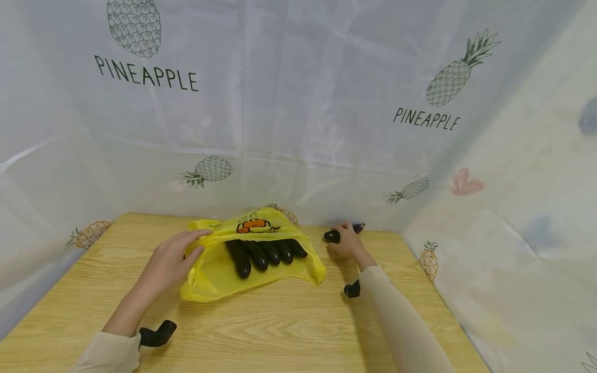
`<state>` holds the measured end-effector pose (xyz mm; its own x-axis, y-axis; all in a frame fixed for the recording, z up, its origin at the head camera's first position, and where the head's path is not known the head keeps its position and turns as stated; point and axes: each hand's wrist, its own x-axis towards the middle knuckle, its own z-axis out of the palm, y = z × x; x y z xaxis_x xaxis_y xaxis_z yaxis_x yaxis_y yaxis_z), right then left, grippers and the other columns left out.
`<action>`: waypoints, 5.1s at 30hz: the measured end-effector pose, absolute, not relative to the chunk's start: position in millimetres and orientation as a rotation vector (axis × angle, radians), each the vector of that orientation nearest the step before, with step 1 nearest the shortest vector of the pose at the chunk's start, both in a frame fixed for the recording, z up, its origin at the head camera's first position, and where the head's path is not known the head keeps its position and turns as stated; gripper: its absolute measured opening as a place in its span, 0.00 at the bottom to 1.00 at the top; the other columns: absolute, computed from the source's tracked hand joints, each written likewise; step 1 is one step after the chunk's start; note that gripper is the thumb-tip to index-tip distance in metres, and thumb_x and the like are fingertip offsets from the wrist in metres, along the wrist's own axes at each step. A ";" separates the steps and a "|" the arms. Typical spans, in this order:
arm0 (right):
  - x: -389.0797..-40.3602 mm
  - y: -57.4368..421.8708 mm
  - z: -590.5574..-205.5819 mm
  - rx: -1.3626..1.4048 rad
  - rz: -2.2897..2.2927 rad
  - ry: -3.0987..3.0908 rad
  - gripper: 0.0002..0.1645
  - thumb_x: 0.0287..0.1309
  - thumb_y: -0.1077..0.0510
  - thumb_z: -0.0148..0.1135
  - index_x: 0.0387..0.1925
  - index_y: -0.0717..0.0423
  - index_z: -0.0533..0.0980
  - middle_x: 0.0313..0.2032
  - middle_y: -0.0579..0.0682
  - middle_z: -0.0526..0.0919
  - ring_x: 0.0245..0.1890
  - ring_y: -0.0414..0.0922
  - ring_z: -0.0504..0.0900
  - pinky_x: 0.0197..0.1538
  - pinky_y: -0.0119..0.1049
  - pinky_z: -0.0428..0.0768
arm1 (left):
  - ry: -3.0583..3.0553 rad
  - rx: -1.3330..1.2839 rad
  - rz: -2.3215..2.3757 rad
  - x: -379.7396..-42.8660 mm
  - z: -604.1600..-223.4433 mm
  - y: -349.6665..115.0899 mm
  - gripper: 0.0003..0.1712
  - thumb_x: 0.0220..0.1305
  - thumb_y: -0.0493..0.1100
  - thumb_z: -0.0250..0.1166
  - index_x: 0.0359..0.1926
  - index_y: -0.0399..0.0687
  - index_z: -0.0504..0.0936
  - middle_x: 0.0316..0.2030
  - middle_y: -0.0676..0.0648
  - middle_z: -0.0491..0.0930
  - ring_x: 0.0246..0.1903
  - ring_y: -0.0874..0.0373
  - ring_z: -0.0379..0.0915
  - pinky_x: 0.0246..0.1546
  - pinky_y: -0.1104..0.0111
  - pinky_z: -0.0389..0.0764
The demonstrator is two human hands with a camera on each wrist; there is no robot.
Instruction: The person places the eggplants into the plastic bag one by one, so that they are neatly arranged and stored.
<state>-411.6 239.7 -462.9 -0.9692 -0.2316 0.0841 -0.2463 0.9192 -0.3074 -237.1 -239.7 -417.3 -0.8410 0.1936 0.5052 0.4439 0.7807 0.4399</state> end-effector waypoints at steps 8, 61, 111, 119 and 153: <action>-401.9 246.2 -461.5 0.424 0.484 -3.024 0.33 0.71 0.47 0.70 0.70 0.59 0.76 0.70 0.68 0.67 0.64 0.68 0.76 0.65 0.66 0.77 | -2.535 -0.482 -0.775 -236.8 -416.0 -238.4 0.26 0.75 0.35 0.67 0.71 0.49 0.79 0.62 0.37 0.83 0.53 0.37 0.83 0.51 0.39 0.83; -323.1 282.2 -467.6 0.537 0.611 -2.869 0.31 0.65 0.61 0.73 0.67 0.63 0.76 0.58 0.65 0.76 0.51 0.61 0.80 0.51 0.59 0.83 | -2.548 -0.487 -0.760 -239.5 -417.2 -238.1 0.25 0.76 0.36 0.66 0.71 0.48 0.79 0.64 0.37 0.82 0.55 0.36 0.83 0.52 0.38 0.82; -248.2 234.8 -413.7 0.608 1.326 -2.829 0.33 0.68 0.54 0.74 0.71 0.54 0.76 0.53 0.61 0.85 0.39 0.45 0.90 0.39 0.36 0.88 | -2.544 -0.503 -0.770 -239.4 -413.9 -237.5 0.25 0.76 0.36 0.65 0.71 0.48 0.79 0.64 0.37 0.82 0.54 0.37 0.83 0.51 0.40 0.83; -239.1 206.2 -417.2 0.652 1.361 -2.839 0.32 0.66 0.56 0.75 0.69 0.52 0.78 0.52 0.58 0.85 0.40 0.51 0.89 0.36 0.33 0.86 | -2.543 -0.513 -0.763 -241.0 -413.4 -235.8 0.25 0.76 0.36 0.65 0.71 0.47 0.78 0.64 0.37 0.81 0.56 0.35 0.82 0.53 0.39 0.82; -253.2 67.6 -445.5 0.699 1.371 -2.803 0.30 0.61 0.50 0.77 0.64 0.52 0.83 0.49 0.55 0.86 0.35 0.41 0.87 0.39 0.32 0.86 | -2.570 -0.489 -0.768 -237.2 -415.6 -237.8 0.25 0.76 0.37 0.66 0.72 0.50 0.79 0.65 0.37 0.81 0.52 0.37 0.84 0.49 0.39 0.83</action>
